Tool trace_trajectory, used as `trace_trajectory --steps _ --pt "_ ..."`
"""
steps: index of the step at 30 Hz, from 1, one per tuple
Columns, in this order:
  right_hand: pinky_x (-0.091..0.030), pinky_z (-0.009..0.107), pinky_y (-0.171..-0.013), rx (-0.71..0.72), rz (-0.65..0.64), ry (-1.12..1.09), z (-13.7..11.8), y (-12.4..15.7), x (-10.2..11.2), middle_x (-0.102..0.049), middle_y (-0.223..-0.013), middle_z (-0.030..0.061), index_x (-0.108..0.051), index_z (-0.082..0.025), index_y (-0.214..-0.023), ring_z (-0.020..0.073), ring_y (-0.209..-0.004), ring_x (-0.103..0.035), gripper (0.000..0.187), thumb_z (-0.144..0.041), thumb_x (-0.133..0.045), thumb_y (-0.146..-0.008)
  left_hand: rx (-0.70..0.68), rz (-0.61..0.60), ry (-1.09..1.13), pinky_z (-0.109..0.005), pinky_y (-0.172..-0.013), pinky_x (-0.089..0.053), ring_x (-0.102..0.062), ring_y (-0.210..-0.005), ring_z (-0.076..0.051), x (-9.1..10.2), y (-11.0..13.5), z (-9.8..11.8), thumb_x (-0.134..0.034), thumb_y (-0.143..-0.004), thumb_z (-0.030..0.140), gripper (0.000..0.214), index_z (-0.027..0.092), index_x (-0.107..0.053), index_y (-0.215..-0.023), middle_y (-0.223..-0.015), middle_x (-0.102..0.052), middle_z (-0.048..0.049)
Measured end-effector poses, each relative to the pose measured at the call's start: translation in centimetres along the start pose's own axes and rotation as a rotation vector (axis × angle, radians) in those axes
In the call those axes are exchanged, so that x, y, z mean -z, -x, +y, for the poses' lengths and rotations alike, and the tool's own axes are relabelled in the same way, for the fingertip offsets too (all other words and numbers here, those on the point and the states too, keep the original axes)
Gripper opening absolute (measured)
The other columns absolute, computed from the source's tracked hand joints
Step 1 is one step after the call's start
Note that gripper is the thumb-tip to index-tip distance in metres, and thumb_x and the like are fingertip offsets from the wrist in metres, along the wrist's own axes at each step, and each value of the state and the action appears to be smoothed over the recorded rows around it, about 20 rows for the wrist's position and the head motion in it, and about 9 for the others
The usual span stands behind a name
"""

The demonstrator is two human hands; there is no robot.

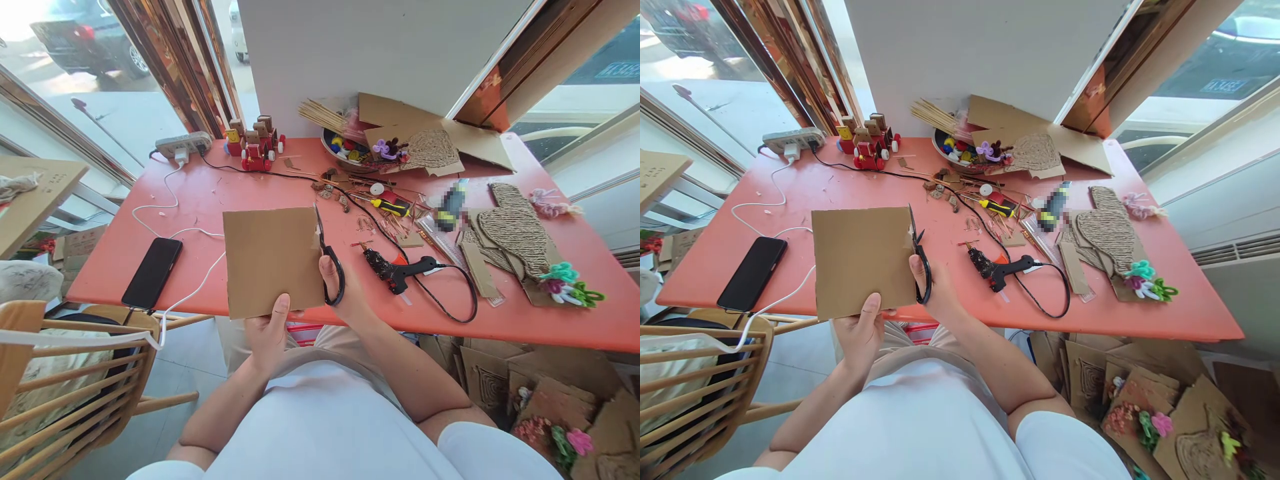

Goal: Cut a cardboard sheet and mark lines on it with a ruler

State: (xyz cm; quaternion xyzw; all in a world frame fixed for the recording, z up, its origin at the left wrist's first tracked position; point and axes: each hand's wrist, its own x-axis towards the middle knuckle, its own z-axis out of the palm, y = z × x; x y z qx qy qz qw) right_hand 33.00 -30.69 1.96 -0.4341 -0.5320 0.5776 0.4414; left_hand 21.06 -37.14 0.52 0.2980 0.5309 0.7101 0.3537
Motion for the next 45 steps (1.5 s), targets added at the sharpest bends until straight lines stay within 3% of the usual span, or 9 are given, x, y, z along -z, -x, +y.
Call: trace_trajectory --steps 4,9,14,20,24,28,32,38,45 --pt "-0.039 0.029 -0.044 -0.027 0.072 -0.210 -0.1 -1.2 1.0 -0.051 -0.061 -0.0036 -0.051 -0.028 -0.072 0.0160 -0.053 -0.054 0.081 -0.108 -0.058 -0.066 0.043 0.063 0.060 -0.020 -0.045 -0.057 -0.062 -0.046 -0.010 -0.3 -0.9 0.2 -0.096 -0.059 0.073 0.059 0.020 -0.070 -0.062 -0.057 -0.067 0.0026" --pt "-0.047 0.032 -0.051 -0.029 -0.052 -0.265 -0.2 -1.3 2.4 -0.068 -0.068 0.0024 -0.052 -0.028 -0.073 0.0200 -0.059 -0.063 0.082 -0.108 -0.062 -0.060 0.060 0.169 0.151 -0.018 -0.048 -0.055 -0.067 -0.055 -0.010 -0.6 -2.1 0.1 -0.101 -0.053 0.068 0.058 0.020 -0.076 -0.073 -0.069 -0.074 0.0013" --pt "-0.047 0.029 -0.053 -0.015 -0.062 -0.218 0.0 0.3 0.3 -0.061 -0.062 -0.0057 -0.053 -0.026 -0.080 0.0112 -0.048 -0.051 0.072 -0.088 -0.086 -0.062 0.075 0.182 0.222 -0.016 -0.051 -0.056 -0.065 -0.054 -0.007 -1.0 -2.4 0.1 -0.103 -0.052 0.066 0.056 0.022 -0.076 -0.074 -0.071 -0.075 0.0034" --pt "-0.047 0.029 -0.054 -0.033 -0.029 -0.168 -0.7 0.3 -1.2 -0.058 -0.066 -0.0080 -0.053 -0.027 -0.087 0.0106 -0.050 -0.052 0.058 -0.069 -0.087 -0.068 0.087 0.115 0.177 -0.021 -0.053 -0.059 -0.068 -0.057 -0.011 -1.1 -1.8 -0.3 -0.098 -0.059 0.070 0.056 0.023 -0.078 -0.081 -0.073 -0.075 0.0024" --pt "-0.049 0.031 -0.060 0.040 0.049 -0.005 -1.3 -0.2 -0.1 -0.063 -0.073 -0.0040 -0.057 -0.026 -0.089 0.0132 -0.058 -0.057 0.034 -0.048 -0.077 -0.074 0.135 0.045 0.168 -0.027 -0.063 -0.064 -0.075 -0.074 -0.017 0.0 -2.3 -1.0 -0.097 -0.062 0.069 0.067 0.027 -0.080 -0.110 -0.091 -0.082 -0.0025" --pt "-0.050 0.031 -0.060 0.107 0.099 0.176 -2.3 -0.3 1.4 -0.064 -0.071 -0.0021 -0.057 -0.027 -0.084 0.0164 -0.064 -0.062 0.021 -0.039 -0.071 -0.074 0.131 0.010 0.221 -0.028 -0.073 -0.065 -0.079 -0.084 -0.020 2.5 -4.6 -0.7 -0.098 -0.060 0.070 0.059 0.027 -0.082 -0.097 -0.094 -0.085 -0.0046" --pt "-0.049 0.030 -0.060 0.100 -0.035 0.269 -3.2 0.1 1.8 -0.063 -0.070 -0.0025 -0.058 -0.026 -0.084 0.0153 -0.063 -0.059 0.025 -0.046 -0.072 -0.078 0.199 -0.111 0.127 -0.027 -0.069 -0.065 -0.080 -0.080 -0.021 4.8 -6.6 -0.1 -0.106 -0.047 0.061 0.059 0.023 -0.082 -0.086 -0.091 -0.086 -0.0064" --pt "-0.043 0.029 -0.060 0.045 -0.346 0.391 -3.6 1.0 3.0 -0.063 -0.071 -0.0022 -0.057 -0.025 -0.102 0.0171 -0.064 -0.059 0.027 -0.047 -0.063 -0.088 0.231 -0.168 0.089 -0.037 -0.082 -0.070 -0.083 -0.085 -0.027 5.7 -7.3 -0.8 -0.106 -0.050 0.057 0.066 0.023 -0.082 -0.101 -0.093 -0.086 -0.0067" --pt "-0.035 0.029 -0.058 0.197 -0.434 1.114 -5.1 1.2 4.7 -0.068 -0.069 0.0019 -0.055 -0.023 -0.099 0.0216 -0.059 -0.062 0.011 -0.028 -0.063 -0.094 0.236 -0.145 0.140 -0.043 -0.090 -0.070 -0.083 -0.098 -0.032 5.9 -7.3 -1.5 -0.109 -0.046 0.053 0.083 0.026 -0.079 -0.119 -0.101 -0.086 -0.0081"
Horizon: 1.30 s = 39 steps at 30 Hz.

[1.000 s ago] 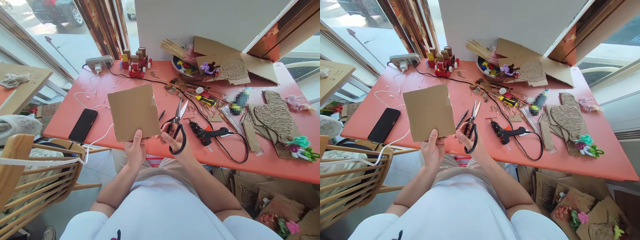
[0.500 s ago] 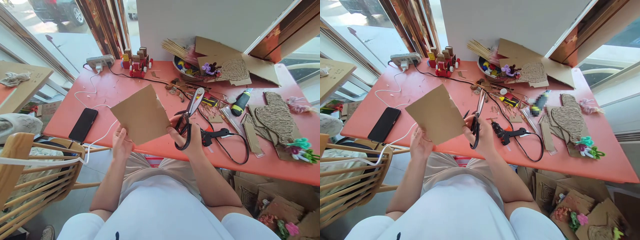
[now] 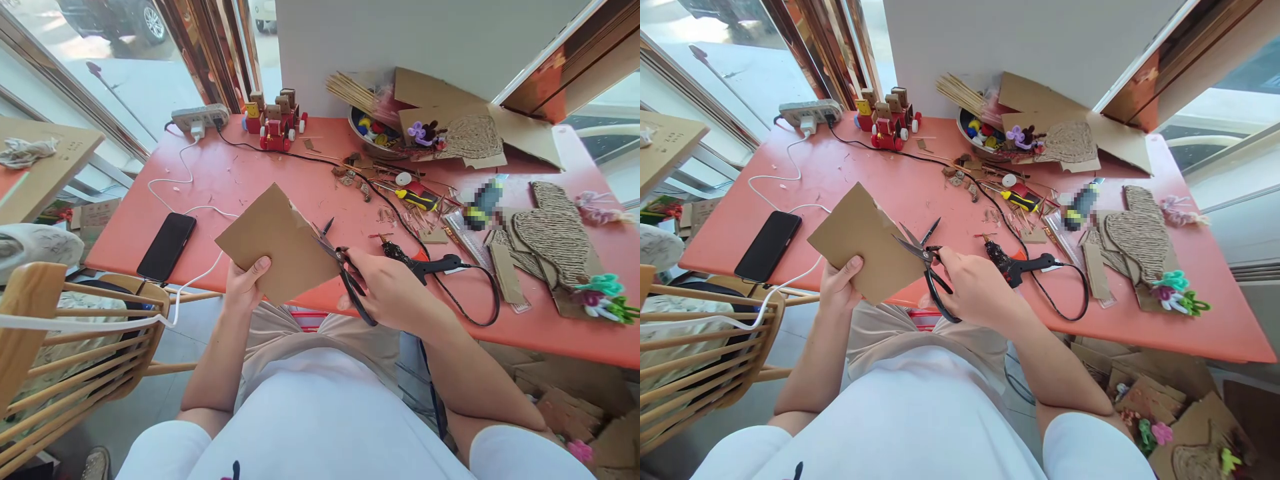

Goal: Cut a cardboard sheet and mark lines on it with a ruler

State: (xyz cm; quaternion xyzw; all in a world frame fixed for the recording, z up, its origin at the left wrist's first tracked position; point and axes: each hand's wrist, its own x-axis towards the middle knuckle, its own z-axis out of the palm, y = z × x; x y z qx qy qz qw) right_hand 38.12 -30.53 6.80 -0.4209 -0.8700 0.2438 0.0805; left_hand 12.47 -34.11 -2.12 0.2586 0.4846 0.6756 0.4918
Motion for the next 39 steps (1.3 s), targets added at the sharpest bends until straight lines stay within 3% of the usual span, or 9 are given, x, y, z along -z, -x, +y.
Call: trace_trajectory --steps 8,13,20,28,30,33,36,38,39 --pt "-0.033 0.029 -0.055 0.037 -0.038 0.275 -0.5 -0.6 1.1 -0.067 -0.063 0.0027 -0.060 -0.018 -0.104 0.0264 -0.061 -0.069 0.022 -0.038 -0.069 -0.098 -0.025 0.003 -0.022 -0.042 -0.086 -0.070 -0.083 -0.095 -0.032 0.3 0.1 -0.5 -0.109 -0.044 0.053 0.084 0.027 -0.080 -0.118 -0.100 -0.086 -0.0073" --pt "-0.029 0.029 -0.052 0.098 -0.006 0.285 -0.2 -0.7 0.8 -0.068 -0.063 0.0042 -0.061 -0.018 -0.102 0.0250 -0.058 -0.069 0.025 -0.043 -0.059 -0.106 -0.029 0.016 -0.032 -0.040 -0.082 -0.070 -0.083 -0.092 -0.030 0.4 0.3 -0.3 -0.109 -0.042 0.053 0.081 0.028 -0.081 -0.113 -0.099 -0.086 -0.0066" --pt "-0.027 0.029 -0.050 0.101 0.040 0.301 0.2 -0.6 0.4 -0.065 -0.058 0.0045 -0.060 -0.019 -0.097 0.0235 -0.053 -0.067 0.023 -0.033 -0.047 -0.110 -0.011 0.023 -0.006 -0.044 -0.084 -0.070 -0.083 -0.095 -0.033 0.3 0.4 -0.1 -0.110 -0.039 0.050 0.086 0.027 -0.080 -0.116 -0.095 -0.085 -0.0067" --pt "-0.024 0.028 -0.050 0.082 0.050 0.225 0.3 -0.4 0.5 -0.072 -0.060 0.0078 -0.059 -0.019 -0.093 0.0233 -0.053 -0.070 0.028 -0.038 -0.049 -0.110 -0.024 0.022 -0.015 -0.040 -0.084 -0.070 -0.082 -0.105 -0.034 0.1 0.6 -0.2 -0.110 -0.039 0.050 0.092 0.026 -0.079 -0.122 -0.103 -0.086 -0.0082" --pt "-0.027 0.029 -0.051 0.051 0.067 0.135 0.4 -0.4 0.3 -0.074 -0.063 0.0089 -0.058 -0.021 -0.089 0.0228 -0.053 -0.069 0.028 -0.041 -0.055 -0.107 -0.038 0.022 -0.013 -0.038 -0.081 -0.069 -0.083 -0.099 -0.031 -0.4 0.8 0.0 -0.109 -0.043 0.053 0.087 0.027 -0.080 -0.122 -0.101 -0.086 -0.0071" --pt "-0.031 0.029 -0.050 -0.038 0.146 -0.248 1.0 -0.8 -0.3 -0.066 -0.055 0.0023 -0.053 -0.025 -0.078 0.0188 -0.047 -0.060 0.039 -0.057 -0.063 -0.098 -0.048 0.031 -0.009 -0.037 -0.081 -0.069 -0.083 -0.093 -0.028 -1.2 0.9 0.3 -0.107 -0.046 0.056 0.081 0.029 -0.081 -0.117 -0.101 -0.086 -0.0059" --pt "-0.036 0.029 -0.043 -0.131 0.262 -0.634 2.3 -1.8 -0.9 -0.052 -0.048 -0.0036 -0.049 -0.028 -0.075 0.0178 -0.040 -0.053 0.065 -0.089 -0.038 -0.095 -0.042 0.067 0.017 -0.040 -0.088 -0.069 -0.083 -0.100 -0.030 -2.1 0.7 0.3 -0.107 -0.043 0.062 0.084 0.028 -0.081 -0.115 -0.105 -0.086 -0.0071" --pt "-0.044 0.032 -0.044 -0.149 0.311 -0.892 3.2 -2.5 -0.9 -0.062 -0.058 0.0011 -0.053 -0.028 -0.079 0.0217 -0.048 -0.063 0.081 -0.106 -0.028 -0.082 -0.039 0.103 0.049 -0.043 -0.094 -0.068 -0.082 -0.105 -0.031 -2.6 0.7 0.3 -0.105 -0.045 0.066 0.085 0.027 -0.081 -0.116 -0.107 -0.086 -0.0082" --pt "-0.048 0.033 -0.046 -0.146 0.295 -1.000 3.5 -2.7 -1.0 -0.068 -0.065 0.0038 -0.055 -0.028 -0.083 0.0235 -0.055 -0.068 0.085 -0.109 -0.032 -0.076 -0.032 0.115 0.063 -0.044 -0.096 -0.068 -0.081 -0.106 -0.032 -2.9 0.7 0.3 -0.105 -0.045 0.067 0.086 0.026 -0.081 -0.117 -0.107 -0.086 -0.0087"
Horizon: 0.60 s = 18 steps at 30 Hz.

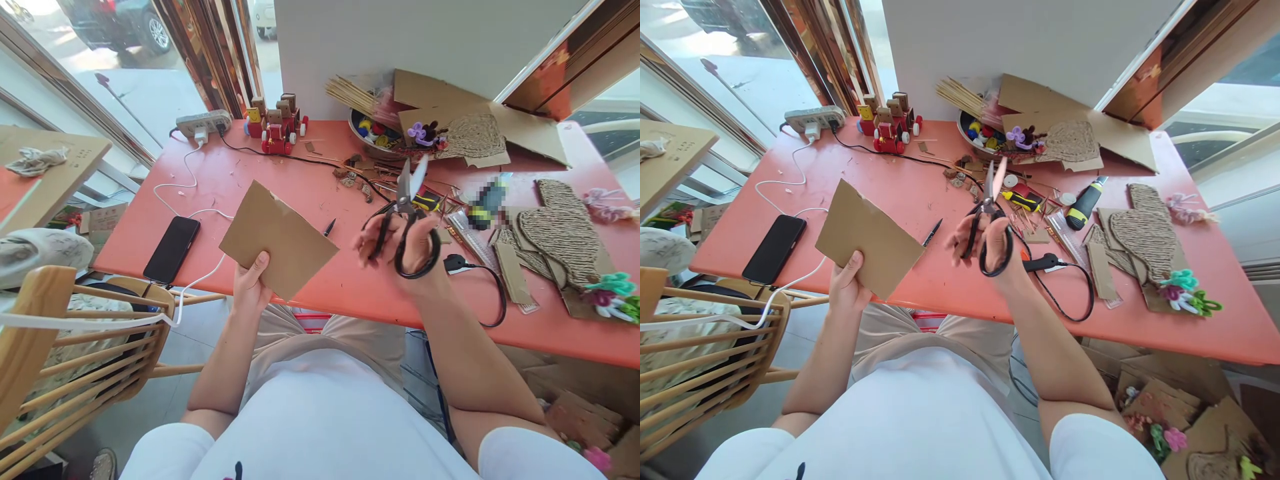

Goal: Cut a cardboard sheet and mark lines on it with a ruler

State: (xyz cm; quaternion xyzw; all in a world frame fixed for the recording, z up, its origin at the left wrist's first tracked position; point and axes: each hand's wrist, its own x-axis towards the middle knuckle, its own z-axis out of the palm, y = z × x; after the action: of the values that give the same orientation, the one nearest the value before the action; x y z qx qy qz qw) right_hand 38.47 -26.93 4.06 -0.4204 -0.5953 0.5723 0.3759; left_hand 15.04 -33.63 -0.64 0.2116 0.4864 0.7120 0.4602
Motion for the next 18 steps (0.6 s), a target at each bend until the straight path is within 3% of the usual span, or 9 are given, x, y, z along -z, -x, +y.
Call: trace_trajectory --steps 2,4,6,10,14,18 --pt "-0.050 0.033 -0.048 -0.022 -0.021 -0.130 0.2 -0.3 -0.2 -0.074 -0.075 0.0054 -0.058 -0.027 -0.088 0.0239 -0.060 -0.071 0.082 -0.107 -0.054 -0.070 0.029 0.011 0.017 -0.044 -0.098 -0.068 -0.081 -0.108 -0.032 -0.4 0.2 -0.1 -0.105 -0.045 0.066 0.087 0.026 -0.081 -0.118 -0.107 -0.086 -0.0090" --pt "-0.046 0.030 -0.046 0.016 0.030 -0.193 0.4 -0.1 -1.3 -0.072 -0.073 0.0013 -0.058 -0.028 -0.091 0.0203 -0.055 -0.068 0.075 -0.093 -0.080 -0.063 0.054 0.026 0.027 -0.043 -0.098 -0.067 -0.080 -0.111 -0.032 -0.7 0.6 -0.1 -0.105 -0.045 0.066 0.087 0.026 -0.081 -0.118 -0.110 -0.086 -0.0088" --pt "-0.050 0.030 -0.050 0.067 0.062 -0.237 0.4 0.3 -2.9 -0.067 -0.070 -0.0028 -0.058 -0.028 -0.091 0.0177 -0.054 -0.066 0.070 -0.082 -0.090 -0.063 0.072 0.033 0.036 -0.042 -0.097 -0.067 -0.080 -0.114 -0.032 -1.0 0.8 -0.1 -0.105 -0.046 0.065 0.086 0.026 -0.081 -0.119 -0.115 -0.086 -0.0091" --pt "-0.056 0.032 -0.055 0.121 0.114 -0.240 0.2 0.7 -5.2 -0.061 -0.069 -0.0062 -0.059 -0.027 -0.088 0.0146 -0.053 -0.064 0.061 -0.075 -0.092 -0.068 0.105 0.017 0.049 -0.038 -0.087 -0.068 -0.080 -0.111 -0.032 -1.5 1.2 -0.2 -0.105 -0.045 0.065 0.085 0.028 -0.082 -0.118 -0.120 -0.085 -0.0098" --pt "-0.058 0.031 -0.059 0.169 0.201 -0.111 -0.5 0.3 -5.1 -0.067 -0.076 -0.0035 -0.059 -0.028 -0.088 0.0160 -0.062 -0.068 0.051 -0.066 -0.089 -0.073 0.102 0.011 0.046 -0.037 -0.085 -0.068 -0.081 -0.108 -0.031 -1.5 1.7 -0.5 -0.105 -0.045 0.065 0.084 0.029 -0.082 -0.118 -0.120 -0.085 -0.0094" --pt "-0.053 0.031 -0.055 0.158 0.043 0.103 -1.4 0.4 -3.4 -0.063 -0.065 -0.0033 -0.059 -0.027 -0.087 0.0169 -0.055 -0.064 0.044 -0.069 -0.071 -0.087 0.069 0.053 0.046 -0.037 -0.084 -0.067 -0.080 -0.109 -0.031 -1.0 1.8 -0.5 -0.105 -0.046 0.066 0.087 0.028 -0.082 -0.121 -0.121 -0.085 -0.0099"
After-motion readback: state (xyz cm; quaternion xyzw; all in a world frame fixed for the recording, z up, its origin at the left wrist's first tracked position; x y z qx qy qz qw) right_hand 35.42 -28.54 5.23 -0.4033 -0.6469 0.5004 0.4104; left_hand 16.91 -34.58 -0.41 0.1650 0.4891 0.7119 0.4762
